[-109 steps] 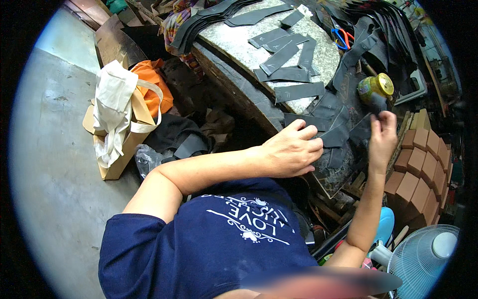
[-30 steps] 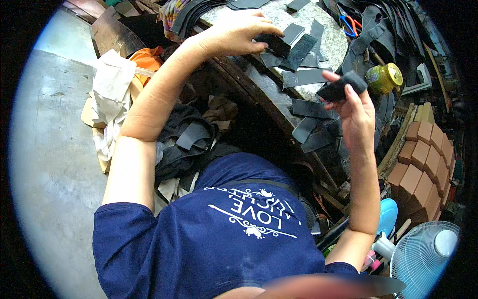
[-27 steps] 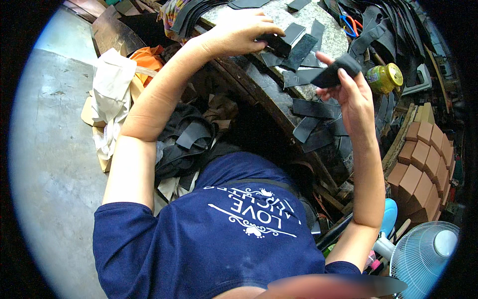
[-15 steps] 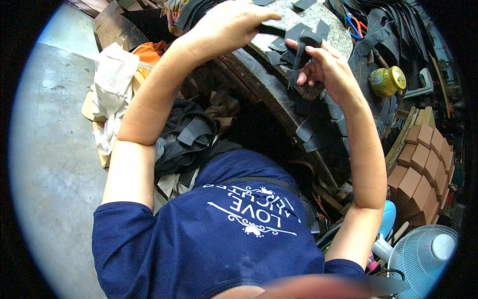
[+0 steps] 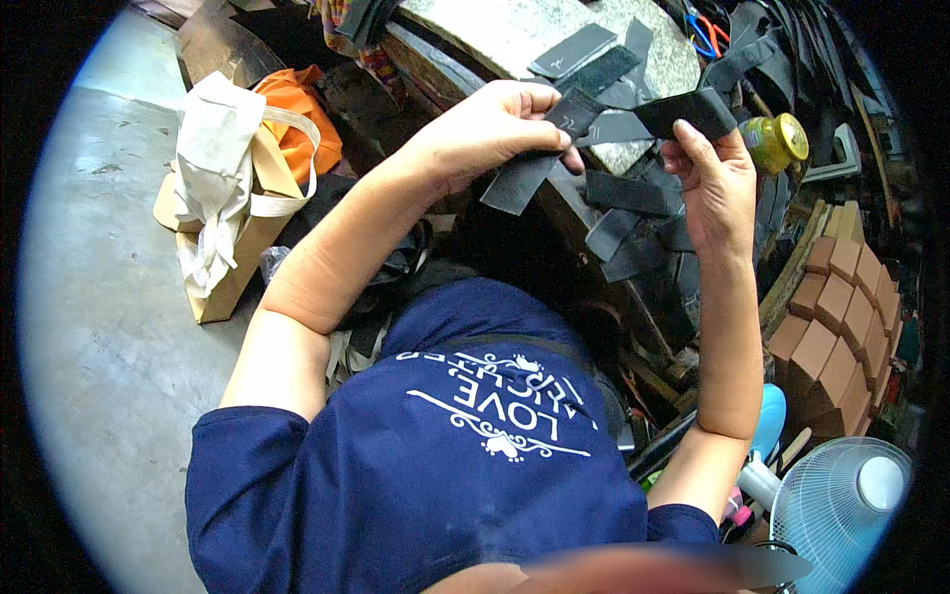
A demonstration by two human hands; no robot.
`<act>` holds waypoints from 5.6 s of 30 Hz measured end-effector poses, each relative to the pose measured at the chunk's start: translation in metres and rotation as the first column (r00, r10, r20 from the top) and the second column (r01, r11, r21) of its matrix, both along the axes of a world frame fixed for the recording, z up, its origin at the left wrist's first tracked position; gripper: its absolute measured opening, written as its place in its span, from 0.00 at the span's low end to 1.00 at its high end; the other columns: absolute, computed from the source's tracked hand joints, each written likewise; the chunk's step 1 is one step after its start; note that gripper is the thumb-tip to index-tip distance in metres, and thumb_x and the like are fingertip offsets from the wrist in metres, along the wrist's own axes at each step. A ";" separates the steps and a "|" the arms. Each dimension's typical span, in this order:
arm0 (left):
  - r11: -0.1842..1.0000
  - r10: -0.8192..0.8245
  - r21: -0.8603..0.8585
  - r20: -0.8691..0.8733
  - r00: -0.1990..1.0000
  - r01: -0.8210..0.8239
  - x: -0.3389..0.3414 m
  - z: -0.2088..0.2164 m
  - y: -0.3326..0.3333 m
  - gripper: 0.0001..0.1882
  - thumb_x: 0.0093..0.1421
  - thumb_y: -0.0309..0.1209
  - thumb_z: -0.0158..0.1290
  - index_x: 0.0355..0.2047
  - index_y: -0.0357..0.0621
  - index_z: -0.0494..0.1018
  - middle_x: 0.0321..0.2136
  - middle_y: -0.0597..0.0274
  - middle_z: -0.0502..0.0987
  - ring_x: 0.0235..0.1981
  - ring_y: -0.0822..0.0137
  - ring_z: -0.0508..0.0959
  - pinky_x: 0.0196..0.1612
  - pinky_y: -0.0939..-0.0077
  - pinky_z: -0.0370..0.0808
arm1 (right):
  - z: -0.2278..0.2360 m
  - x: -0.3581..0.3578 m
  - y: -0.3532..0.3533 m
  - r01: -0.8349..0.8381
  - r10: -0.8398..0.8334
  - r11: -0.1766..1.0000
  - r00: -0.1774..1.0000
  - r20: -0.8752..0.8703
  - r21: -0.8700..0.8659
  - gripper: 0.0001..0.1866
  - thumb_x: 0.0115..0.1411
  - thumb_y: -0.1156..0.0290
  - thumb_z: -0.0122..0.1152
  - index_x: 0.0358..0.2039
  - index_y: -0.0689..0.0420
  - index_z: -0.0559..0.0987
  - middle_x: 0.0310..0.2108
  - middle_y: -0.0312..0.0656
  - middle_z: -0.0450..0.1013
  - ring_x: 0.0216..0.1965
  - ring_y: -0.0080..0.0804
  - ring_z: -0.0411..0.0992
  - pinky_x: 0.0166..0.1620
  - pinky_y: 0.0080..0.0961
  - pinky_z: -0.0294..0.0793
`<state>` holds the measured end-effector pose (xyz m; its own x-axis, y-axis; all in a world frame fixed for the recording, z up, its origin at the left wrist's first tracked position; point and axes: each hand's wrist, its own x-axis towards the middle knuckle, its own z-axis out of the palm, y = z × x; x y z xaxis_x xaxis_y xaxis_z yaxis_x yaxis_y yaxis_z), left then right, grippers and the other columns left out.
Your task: The person repeatedly picks up small black leather pieces from a cluttered workbench, folds or aligns them by hand, and places them back on the table. The person handles the pieces one at a time, occasionally adjusting their orientation before setting them down.
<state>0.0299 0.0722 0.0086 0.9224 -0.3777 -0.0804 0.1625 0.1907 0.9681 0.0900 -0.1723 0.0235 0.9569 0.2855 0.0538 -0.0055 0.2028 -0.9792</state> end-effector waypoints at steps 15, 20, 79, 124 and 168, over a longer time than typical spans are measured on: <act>0.994 0.073 0.079 -0.017 0.997 -0.072 -0.018 -0.007 -0.012 0.12 0.61 0.28 0.49 0.44 0.37 0.73 0.25 0.65 0.78 0.25 0.79 0.76 0.32 0.86 0.72 | -0.016 -0.018 0.029 -0.179 0.186 0.978 0.981 -0.062 0.111 0.10 0.58 0.78 0.64 0.40 0.61 0.75 0.28 0.41 0.77 0.21 0.25 0.75 0.21 0.19 0.74; 0.990 0.066 0.131 -0.050 0.997 -0.059 -0.018 -0.004 -0.010 0.12 0.60 0.27 0.49 0.44 0.37 0.73 0.22 0.66 0.77 0.22 0.79 0.75 0.29 0.86 0.71 | -0.019 -0.025 0.028 -0.180 0.183 0.980 0.983 -0.026 0.081 0.11 0.58 0.79 0.64 0.41 0.60 0.74 0.29 0.40 0.77 0.21 0.25 0.75 0.20 0.18 0.73; 0.981 0.189 0.052 -0.084 0.978 -0.185 -0.006 -0.006 -0.029 0.11 0.65 0.33 0.52 0.29 0.40 0.78 0.25 0.70 0.78 0.27 0.80 0.74 0.35 0.83 0.72 | -0.014 -0.034 0.029 -0.132 0.137 0.988 0.989 -0.062 0.085 0.20 0.56 0.84 0.60 0.49 0.58 0.68 0.33 0.42 0.76 0.21 0.25 0.74 0.22 0.18 0.73; -0.212 -0.331 0.322 0.864 0.378 -0.923 0.127 0.005 0.149 0.11 0.49 0.31 0.55 0.34 0.44 0.75 0.34 0.56 0.74 0.41 0.54 0.73 0.40 0.62 0.74 | -0.022 -0.028 0.020 -0.155 0.153 0.985 0.988 0.038 0.074 0.05 0.66 0.74 0.53 0.41 0.60 0.72 0.30 0.46 0.76 0.22 0.26 0.73 0.24 0.17 0.70; 0.684 0.489 0.355 0.424 0.762 -0.637 0.078 -0.018 0.038 0.15 0.56 0.29 0.54 0.42 0.33 0.77 0.26 0.55 0.81 0.24 0.70 0.81 0.28 0.75 0.78 | -0.022 -0.018 0.017 -0.122 0.115 0.980 0.992 0.049 0.158 0.05 0.67 0.72 0.52 0.41 0.59 0.72 0.29 0.44 0.76 0.21 0.25 0.73 0.23 0.17 0.68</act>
<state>0.1079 0.1099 -0.0095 0.9529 0.2366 0.1899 -0.1101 -0.3138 0.9431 0.0717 -0.1557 0.0019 0.9130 0.3815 0.1449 -0.0009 0.3569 -0.9341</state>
